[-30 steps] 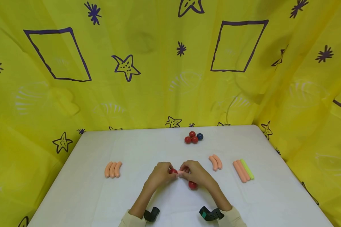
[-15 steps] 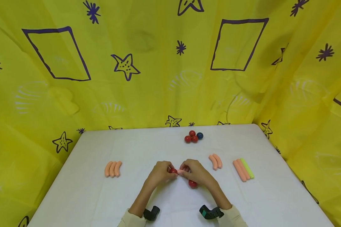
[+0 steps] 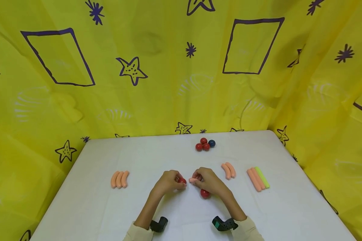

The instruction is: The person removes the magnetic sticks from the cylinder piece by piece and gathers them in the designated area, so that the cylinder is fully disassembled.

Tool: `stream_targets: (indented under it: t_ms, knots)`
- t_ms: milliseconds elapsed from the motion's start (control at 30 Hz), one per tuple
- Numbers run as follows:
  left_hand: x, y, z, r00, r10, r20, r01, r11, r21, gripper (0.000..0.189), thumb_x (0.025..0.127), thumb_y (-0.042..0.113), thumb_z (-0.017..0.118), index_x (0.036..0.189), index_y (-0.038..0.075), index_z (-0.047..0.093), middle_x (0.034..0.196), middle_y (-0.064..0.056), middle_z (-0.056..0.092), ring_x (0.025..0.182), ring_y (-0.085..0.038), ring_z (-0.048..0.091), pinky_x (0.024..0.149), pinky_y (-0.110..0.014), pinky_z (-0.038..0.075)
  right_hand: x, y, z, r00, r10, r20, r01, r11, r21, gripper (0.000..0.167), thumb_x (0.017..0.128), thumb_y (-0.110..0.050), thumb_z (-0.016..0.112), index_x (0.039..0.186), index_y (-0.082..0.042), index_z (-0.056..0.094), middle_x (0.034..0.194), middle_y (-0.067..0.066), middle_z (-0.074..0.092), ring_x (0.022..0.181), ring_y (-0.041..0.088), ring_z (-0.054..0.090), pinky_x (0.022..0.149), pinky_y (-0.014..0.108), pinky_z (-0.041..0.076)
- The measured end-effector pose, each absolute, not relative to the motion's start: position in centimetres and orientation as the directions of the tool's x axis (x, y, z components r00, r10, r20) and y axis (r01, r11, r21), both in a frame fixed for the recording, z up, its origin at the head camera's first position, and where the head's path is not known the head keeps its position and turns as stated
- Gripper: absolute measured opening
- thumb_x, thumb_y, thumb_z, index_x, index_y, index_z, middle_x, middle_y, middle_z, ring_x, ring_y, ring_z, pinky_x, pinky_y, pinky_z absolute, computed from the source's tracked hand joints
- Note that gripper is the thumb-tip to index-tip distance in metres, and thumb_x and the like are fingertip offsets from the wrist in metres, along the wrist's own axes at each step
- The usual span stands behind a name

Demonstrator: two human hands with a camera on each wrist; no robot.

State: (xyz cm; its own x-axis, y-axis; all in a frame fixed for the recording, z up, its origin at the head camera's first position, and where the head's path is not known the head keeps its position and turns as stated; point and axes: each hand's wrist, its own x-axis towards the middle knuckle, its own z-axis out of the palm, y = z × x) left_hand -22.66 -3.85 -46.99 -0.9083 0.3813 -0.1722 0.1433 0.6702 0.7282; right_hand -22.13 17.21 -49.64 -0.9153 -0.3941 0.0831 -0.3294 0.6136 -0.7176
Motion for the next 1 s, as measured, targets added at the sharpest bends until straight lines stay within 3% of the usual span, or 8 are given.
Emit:
stream_targets:
  t_ms: [367, 567, 800, 1000]
  knots:
    - [-23.0, -3.7, -47.1, -0.927, 0.352, -0.133, 0.135, 0.64, 0.756, 0.024, 0.079, 0.012, 0.078, 0.095, 0.001, 0.064, 0.075, -0.006, 0.06, 0.065, -0.015, 0.053, 0.056, -0.024, 0.043, -22.4, 17.2, -49.7, -0.914, -0.398, 0.082, -0.328, 0.606, -0.725, 0.013, 0.091, -0.023, 0.07, 0.092, -0.01, 0.067, 0.081, -0.005, 0.06, 0.074, 0.005, 0.054, 0.068, 0.02, 0.049]
    - [-23.9, -3.0, -47.4, -0.942, 0.317, -0.113, 0.12, 0.631, 0.766, 0.024, 0.081, 0.013, 0.077, 0.097, 0.001, 0.064, 0.081, -0.008, 0.061, 0.071, -0.017, 0.054, 0.061, -0.026, 0.045, -22.0, 17.3, -49.9, -0.916, -0.396, 0.066, -0.315, 0.609, -0.728, 0.014, 0.091, -0.025, 0.07, 0.092, -0.011, 0.067, 0.081, -0.006, 0.059, 0.074, 0.006, 0.054, 0.069, 0.02, 0.048]
    - [-26.9, -2.3, -48.1, -0.951, 0.242, -0.195, -0.014, 0.594, 0.804, 0.029, 0.081, 0.019, 0.079, 0.103, 0.004, 0.065, 0.084, -0.008, 0.06, 0.07, -0.016, 0.055, 0.059, -0.024, 0.046, -21.9, 17.2, -49.9, -0.912, -0.403, 0.072, -0.322, 0.597, -0.734, 0.014, 0.091, -0.025, 0.07, 0.092, -0.011, 0.066, 0.081, -0.006, 0.059, 0.074, 0.005, 0.053, 0.069, 0.02, 0.048]
    - [-29.6, -1.3, -48.3, -0.958, 0.186, -0.22, -0.082, 0.555, 0.828, 0.032, 0.08, 0.018, 0.08, 0.105, 0.005, 0.066, 0.095, -0.012, 0.062, 0.08, -0.018, 0.057, 0.062, -0.023, 0.048, -22.0, 17.1, -49.8, -0.907, -0.414, 0.078, -0.331, 0.586, -0.739, 0.013, 0.091, -0.025, 0.069, 0.092, -0.012, 0.066, 0.08, -0.006, 0.059, 0.074, 0.004, 0.053, 0.069, 0.02, 0.048]
